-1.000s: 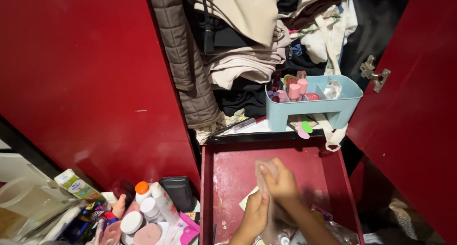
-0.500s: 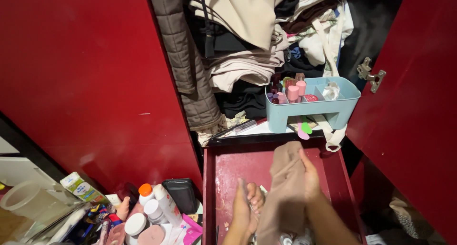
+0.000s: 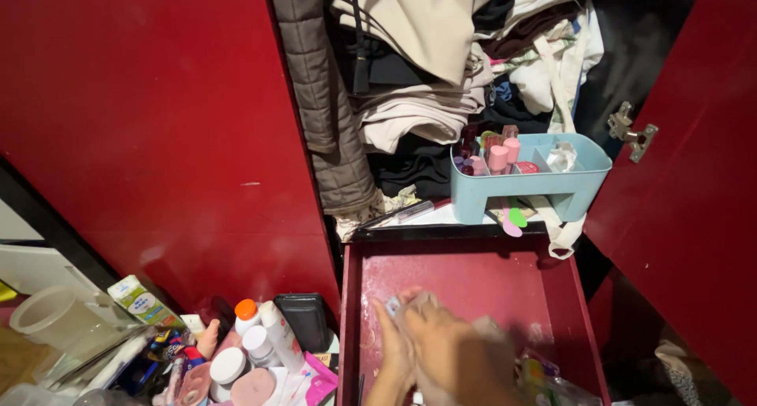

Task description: Organizing various personal items, bottles, and makeup within a dresser drawer and a cardboard box.

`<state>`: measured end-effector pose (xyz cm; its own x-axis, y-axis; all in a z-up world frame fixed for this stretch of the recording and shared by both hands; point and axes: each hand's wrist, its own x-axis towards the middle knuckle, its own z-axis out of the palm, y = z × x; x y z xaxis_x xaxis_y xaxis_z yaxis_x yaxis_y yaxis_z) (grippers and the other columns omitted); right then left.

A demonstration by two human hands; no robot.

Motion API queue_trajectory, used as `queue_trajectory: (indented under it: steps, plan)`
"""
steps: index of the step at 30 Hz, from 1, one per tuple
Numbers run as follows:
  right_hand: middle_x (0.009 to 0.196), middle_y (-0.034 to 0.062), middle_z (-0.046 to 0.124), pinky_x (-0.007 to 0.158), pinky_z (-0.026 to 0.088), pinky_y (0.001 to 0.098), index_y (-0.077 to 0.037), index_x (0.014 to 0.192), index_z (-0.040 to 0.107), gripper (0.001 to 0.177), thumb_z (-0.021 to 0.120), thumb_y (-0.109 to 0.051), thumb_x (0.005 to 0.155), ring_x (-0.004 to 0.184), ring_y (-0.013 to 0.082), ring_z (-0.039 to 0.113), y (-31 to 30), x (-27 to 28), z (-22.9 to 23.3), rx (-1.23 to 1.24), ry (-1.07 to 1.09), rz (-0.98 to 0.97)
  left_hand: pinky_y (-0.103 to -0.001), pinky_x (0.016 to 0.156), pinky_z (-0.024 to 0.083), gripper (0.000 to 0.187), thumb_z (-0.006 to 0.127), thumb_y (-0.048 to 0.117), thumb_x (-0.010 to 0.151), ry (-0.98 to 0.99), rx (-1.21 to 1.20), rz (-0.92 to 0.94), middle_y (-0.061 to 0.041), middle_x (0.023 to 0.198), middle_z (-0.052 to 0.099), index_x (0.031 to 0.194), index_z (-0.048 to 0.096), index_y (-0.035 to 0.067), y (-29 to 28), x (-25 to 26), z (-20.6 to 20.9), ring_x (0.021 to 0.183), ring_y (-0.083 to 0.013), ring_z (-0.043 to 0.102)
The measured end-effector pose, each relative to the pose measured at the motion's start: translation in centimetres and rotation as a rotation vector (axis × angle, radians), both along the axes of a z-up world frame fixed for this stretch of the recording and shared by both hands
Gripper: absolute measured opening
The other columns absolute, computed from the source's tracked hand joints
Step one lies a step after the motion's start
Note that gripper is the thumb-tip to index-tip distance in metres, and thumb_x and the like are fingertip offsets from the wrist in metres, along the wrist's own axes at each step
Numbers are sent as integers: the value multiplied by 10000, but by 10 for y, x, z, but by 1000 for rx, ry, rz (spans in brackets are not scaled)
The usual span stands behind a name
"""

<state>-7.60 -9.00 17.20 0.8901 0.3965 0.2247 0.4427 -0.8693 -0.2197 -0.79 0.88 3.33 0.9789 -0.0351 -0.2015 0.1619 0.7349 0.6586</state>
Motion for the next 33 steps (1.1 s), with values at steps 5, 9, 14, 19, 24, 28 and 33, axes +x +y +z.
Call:
queue_trajectory:
  steps: [5,9,14,19,24,28,33]
  plan:
    - [1210,43,676,863,539,445,-276,1241,641,317,565,-357,944,1101,247,669,-22,14,2,-112,147,29,-356,709,620,1025,96,840,892,-272,-74,-79,-163,972,672,1336,529,23,5,-15,31,866,-256,688]
    - [1176,42,715,943,533,394,-242,1170,714,354,626,-292,831,1117,255,654,-94,73,-44,99,-53,214,-164,305,317,1099,99,905,869,-240,-202,-299,-4,636,546,1332,570,27,8,-12,29,394,-68,436]
    - [1273,100,661,925,493,408,-246,1259,706,534,747,-270,728,1156,309,619,-100,71,-35,182,-116,-58,-216,327,227,934,150,810,923,-302,-346,-429,49,522,377,1213,592,39,5,-6,18,396,-72,280]
    - [1125,96,736,895,551,322,-247,1395,627,718,838,-139,718,1021,233,686,-68,28,7,347,352,205,-246,323,241,669,255,608,1044,-120,-275,-87,48,498,345,975,609,45,-1,0,3,383,-95,286]
    - [846,27,784,645,562,258,-171,1244,713,431,782,-136,820,670,117,692,-53,49,-40,397,565,161,-214,375,301,420,343,370,1124,-202,54,484,48,577,407,922,552,67,3,19,-27,448,-73,340]
    - [787,6,774,580,548,251,-118,1121,789,291,740,-86,836,617,86,670,-85,72,-52,585,269,52,-214,395,390,516,274,416,1106,-370,61,370,16,595,485,930,596,53,-5,6,6,467,-100,456]
    - [845,17,713,598,483,216,-8,1107,748,189,735,-46,922,698,53,583,-127,81,-23,1201,-263,-83,-258,823,544,298,417,268,1045,-295,250,41,-41,914,651,1128,621,69,-13,4,4,875,-118,638]
